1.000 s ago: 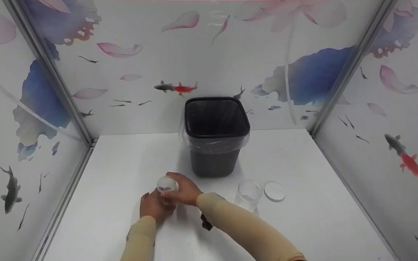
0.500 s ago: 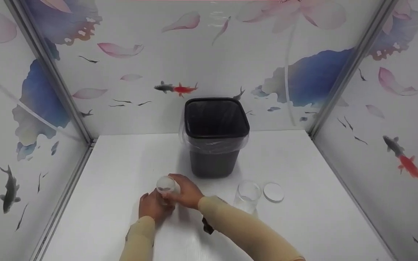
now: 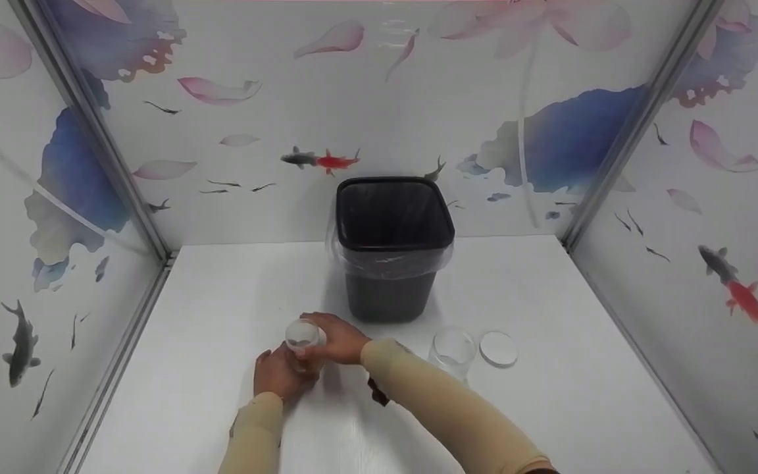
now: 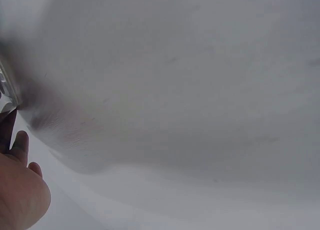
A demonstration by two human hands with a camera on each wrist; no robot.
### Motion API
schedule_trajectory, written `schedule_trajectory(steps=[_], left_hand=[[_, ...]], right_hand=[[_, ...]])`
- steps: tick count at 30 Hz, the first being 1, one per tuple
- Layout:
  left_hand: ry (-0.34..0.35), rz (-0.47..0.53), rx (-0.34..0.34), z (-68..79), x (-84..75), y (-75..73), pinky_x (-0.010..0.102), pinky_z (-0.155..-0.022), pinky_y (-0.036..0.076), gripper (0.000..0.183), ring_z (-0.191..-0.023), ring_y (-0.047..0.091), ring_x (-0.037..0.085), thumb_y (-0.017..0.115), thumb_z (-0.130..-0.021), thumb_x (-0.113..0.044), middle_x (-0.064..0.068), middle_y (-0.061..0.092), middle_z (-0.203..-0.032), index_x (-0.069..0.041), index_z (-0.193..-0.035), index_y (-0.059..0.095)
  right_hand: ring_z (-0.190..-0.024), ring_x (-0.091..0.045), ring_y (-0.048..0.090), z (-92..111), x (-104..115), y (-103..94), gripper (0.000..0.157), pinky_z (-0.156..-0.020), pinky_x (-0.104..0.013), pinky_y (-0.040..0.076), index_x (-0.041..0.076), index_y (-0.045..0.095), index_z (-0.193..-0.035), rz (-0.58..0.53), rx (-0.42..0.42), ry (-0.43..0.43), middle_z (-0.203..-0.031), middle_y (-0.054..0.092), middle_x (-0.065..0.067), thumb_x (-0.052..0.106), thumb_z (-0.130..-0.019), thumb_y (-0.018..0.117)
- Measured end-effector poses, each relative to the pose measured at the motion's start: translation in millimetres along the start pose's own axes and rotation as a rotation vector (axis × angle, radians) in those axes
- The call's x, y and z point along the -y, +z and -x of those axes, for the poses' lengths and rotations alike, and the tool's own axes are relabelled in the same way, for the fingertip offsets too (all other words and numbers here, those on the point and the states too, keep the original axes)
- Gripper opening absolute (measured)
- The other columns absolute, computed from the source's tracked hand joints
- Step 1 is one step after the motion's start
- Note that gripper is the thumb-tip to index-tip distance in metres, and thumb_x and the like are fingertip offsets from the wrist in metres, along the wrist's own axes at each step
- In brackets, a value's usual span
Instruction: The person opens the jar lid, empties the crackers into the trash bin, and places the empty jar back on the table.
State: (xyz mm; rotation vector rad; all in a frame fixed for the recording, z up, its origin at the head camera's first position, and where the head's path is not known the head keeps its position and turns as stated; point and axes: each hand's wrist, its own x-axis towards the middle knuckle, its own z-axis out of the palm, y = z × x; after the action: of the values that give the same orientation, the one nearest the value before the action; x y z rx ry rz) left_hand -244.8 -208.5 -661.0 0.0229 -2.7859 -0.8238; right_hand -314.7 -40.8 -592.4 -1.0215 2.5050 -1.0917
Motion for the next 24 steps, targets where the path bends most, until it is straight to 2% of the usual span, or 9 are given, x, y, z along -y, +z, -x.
schedule_trajectory(steps=[3, 7, 11, 14, 17, 21, 24], left_hand=[[0.001, 0.006, 0.004, 0.1, -0.3, 0.1, 0.061, -0.108, 0.030, 0.067, -0.105, 0.065, 0.030, 0.089, -0.069, -0.031, 0.009, 0.072, -0.107, -0.002, -0.122, 0.063], [0.004, 0.018, -0.006, 0.2, 0.9, 0.5, 0.060, -0.109, 0.029, 0.065, -0.105, 0.065, 0.028, 0.090, -0.069, -0.030, 0.007, 0.072, -0.106, -0.005, -0.123, 0.063], [0.012, 0.030, -0.014, 0.1, 0.4, -0.4, 0.060, -0.110, 0.027, 0.068, -0.110, 0.064, 0.029, 0.090, -0.070, -0.029, 0.008, 0.071, -0.112, -0.006, -0.128, 0.062], [0.008, 0.037, -0.008, 0.9, -1.4, -1.7, 0.061, -0.111, 0.026, 0.070, -0.113, 0.063, 0.030, 0.090, -0.071, -0.029, 0.010, 0.070, -0.116, -0.005, -0.130, 0.061], [0.006, 0.034, -0.001, 0.6, -1.7, -1.2, 0.061, -0.111, 0.026, 0.071, -0.113, 0.063, 0.029, 0.090, -0.070, -0.030, 0.010, 0.071, -0.115, -0.004, -0.129, 0.061], [-0.001, 0.037, 0.005, -0.2, -0.4, 0.3, 0.060, -0.111, 0.026, 0.069, -0.110, 0.064, 0.028, 0.090, -0.069, -0.030, 0.008, 0.072, -0.111, -0.004, -0.126, 0.061], [-0.007, 0.042, 0.003, 0.6, 0.0, -0.7, 0.060, -0.111, 0.027, 0.067, -0.109, 0.065, 0.027, 0.090, -0.069, -0.030, 0.008, 0.072, -0.109, -0.004, -0.125, 0.062]], right_hand=[[-0.139, -0.015, 0.039, 0, -1, -4.7, 0.082, -0.114, -0.035, 0.030, 0.010, 0.045, -0.149, 0.029, 0.032, -0.027, -0.150, 0.046, 0.000, 0.055, -0.085, 0.071], [-0.132, -0.013, 0.045, 6, 2, 2.9, 0.081, -0.111, -0.036, 0.035, 0.013, 0.047, -0.148, -0.014, -0.028, -0.018, -0.144, 0.051, 0.002, 0.057, -0.084, 0.072], [-0.129, -0.013, 0.047, 12, 7, 15.2, 0.083, -0.109, -0.039, 0.037, 0.017, 0.047, -0.147, -0.089, -0.124, 0.045, -0.141, 0.052, 0.004, 0.058, -0.081, 0.075], [-0.131, -0.012, 0.045, 12, 9, 20.5, 0.086, -0.110, -0.040, 0.036, 0.017, 0.046, -0.148, -0.090, -0.162, 0.107, -0.143, 0.050, 0.005, 0.061, -0.080, 0.074], [-0.133, -0.013, 0.044, 9, 7, 15.2, 0.083, -0.111, -0.039, 0.034, 0.016, 0.045, -0.149, -0.085, -0.112, 0.091, -0.146, 0.048, 0.003, 0.058, -0.083, 0.073], [-0.140, -0.013, 0.036, 1, 3, -1.3, 0.085, -0.115, -0.038, 0.028, 0.014, 0.039, -0.153, -0.083, 0.042, 0.043, -0.154, 0.040, 0.003, 0.053, -0.086, 0.072], [-0.140, -0.012, 0.035, 0, 4, -4.3, 0.087, -0.115, -0.037, 0.028, 0.014, 0.037, -0.154, -0.083, 0.068, 0.048, -0.154, 0.040, 0.003, 0.052, -0.085, 0.074]])
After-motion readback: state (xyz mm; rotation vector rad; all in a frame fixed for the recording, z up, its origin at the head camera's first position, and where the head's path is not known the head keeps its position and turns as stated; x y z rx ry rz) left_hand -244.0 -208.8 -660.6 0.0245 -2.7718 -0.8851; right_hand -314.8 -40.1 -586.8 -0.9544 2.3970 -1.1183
